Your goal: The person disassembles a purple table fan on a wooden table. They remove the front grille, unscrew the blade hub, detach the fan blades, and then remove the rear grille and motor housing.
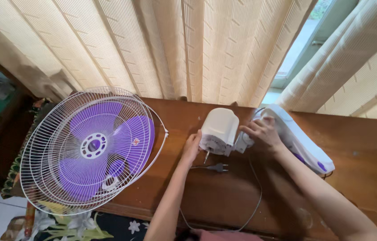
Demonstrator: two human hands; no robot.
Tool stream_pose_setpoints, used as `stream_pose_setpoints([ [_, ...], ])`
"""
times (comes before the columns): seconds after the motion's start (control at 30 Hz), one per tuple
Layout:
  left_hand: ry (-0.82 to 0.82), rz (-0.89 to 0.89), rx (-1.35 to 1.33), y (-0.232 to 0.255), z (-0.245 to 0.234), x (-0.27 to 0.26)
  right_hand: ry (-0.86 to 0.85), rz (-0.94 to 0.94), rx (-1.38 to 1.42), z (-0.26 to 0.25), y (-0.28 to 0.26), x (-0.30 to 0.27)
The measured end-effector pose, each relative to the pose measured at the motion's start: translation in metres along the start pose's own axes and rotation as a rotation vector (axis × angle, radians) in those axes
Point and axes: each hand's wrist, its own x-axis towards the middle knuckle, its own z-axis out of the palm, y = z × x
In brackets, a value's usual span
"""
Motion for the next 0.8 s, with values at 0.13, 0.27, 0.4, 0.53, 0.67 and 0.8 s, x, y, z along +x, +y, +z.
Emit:
stream_pose_setpoints([
  [0.13,0.029,-0.02,0.028,0.025,0.0,-0.022,-0.099,0.066,0.058,-0.007,0.005,0.005],
  [0.27,0.035,0.13,0.089,0.063,0.003,-0.031,-0.166,0.096,0.28,-0.029,0.012,0.017],
  [0.4,0.038,0.101,0.194,0.105,0.004,-0.044,-0.265,0.114,0.443,-0.051,0.018,0.036],
  [0.53,0.085,0.178,0.327,0.137,0.009,-0.052,-0.3,0.098,0.559,-0.063,0.025,0.05],
  [0.67,0.043,0.165,0.455,0.146,0.006,-0.043,-0.352,0.209,0.744,-0.065,0.027,0.052],
  [0.8,0.138,0.408,0.561,0.135,0.005,-0.018,-0.375,0.232,0.747,-0.064,0.03,0.06],
])
